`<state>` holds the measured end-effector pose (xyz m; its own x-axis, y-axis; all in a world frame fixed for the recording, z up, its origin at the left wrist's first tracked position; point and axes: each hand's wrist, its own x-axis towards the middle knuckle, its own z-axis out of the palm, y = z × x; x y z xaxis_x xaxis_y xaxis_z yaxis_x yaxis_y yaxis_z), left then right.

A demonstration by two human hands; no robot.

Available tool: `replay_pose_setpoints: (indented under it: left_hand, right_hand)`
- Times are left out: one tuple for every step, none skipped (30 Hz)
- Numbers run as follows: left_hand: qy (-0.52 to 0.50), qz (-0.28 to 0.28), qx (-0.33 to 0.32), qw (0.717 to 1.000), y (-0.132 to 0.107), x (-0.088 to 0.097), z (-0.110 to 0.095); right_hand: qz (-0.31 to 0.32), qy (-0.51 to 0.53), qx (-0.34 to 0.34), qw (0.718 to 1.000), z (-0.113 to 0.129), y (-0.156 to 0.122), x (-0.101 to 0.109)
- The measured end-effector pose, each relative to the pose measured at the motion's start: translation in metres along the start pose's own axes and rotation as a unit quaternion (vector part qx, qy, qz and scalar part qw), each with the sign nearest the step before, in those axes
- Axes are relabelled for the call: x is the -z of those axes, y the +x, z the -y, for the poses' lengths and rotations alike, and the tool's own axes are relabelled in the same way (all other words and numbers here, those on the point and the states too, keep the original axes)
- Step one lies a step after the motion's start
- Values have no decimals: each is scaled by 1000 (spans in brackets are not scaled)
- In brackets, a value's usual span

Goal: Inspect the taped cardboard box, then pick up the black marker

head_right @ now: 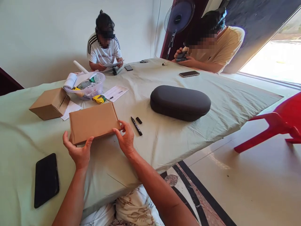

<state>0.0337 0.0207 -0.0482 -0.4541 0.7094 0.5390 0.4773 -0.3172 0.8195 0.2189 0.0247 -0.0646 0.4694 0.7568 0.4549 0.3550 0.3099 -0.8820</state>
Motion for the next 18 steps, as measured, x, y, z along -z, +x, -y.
replay_pose_setpoints:
  left_hand:
    - [-10,-3,11,1000,1,1,0]
    - [-19,-2,25,1000,2,1,1]
    - [-24,-1,40,999,2,1,2]
    - [-26,2,56,998,2,1,2]
    - [-25,4,71,997,2,0,3]
    - [-23,3,82,996,2,0,3]
    - [-22,3,91,996,2,-1,3]
    - [-20,4,98,995,2,-1,4]
    - [-18,5,102,995,3,-2,4]
    - [-16,6,103,995,3,-1,4]
    - [-12,6,101,995,3,-1,3]
    - [-8,6,99,995,4,-1,3]
    - [-3,5,96,995,4,-1,3]
    - [2,5,93,996,4,0,2]
    - [6,6,91,996,4,0,2]
    - [9,6,90,996,4,0,2]
    - [11,6,88,996,4,0,1]
    - [12,5,86,996,4,0,1]
  right_hand:
    - [-1,19,-2,1000,1,0,0]
    - [-4,38,-5,999,2,1,0]
    - [-8,55,-11,998,3,1,0]
    - [-11,68,-20,997,3,1,0]
    - [-12,77,-30,997,3,1,0]
    - [-10,80,-38,996,3,2,0]
    - [-7,79,-46,996,3,2,-1]
    - [-4,76,-52,996,3,2,-1]
    - [-1,72,-59,996,2,3,-1]
    - [2,70,-64,995,2,3,-1]
    - [4,69,-69,995,1,3,-1]
    - [7,69,-73,995,1,4,-1]
    - [10,71,-76,995,1,4,-1]
    - [12,73,-77,994,1,4,-1]
    - [14,75,-76,994,1,4,0]
    - [16,76,-75,994,2,4,0]
    - [17,76,-72,994,2,4,0]
    - [21,74,-69,995,3,4,0]
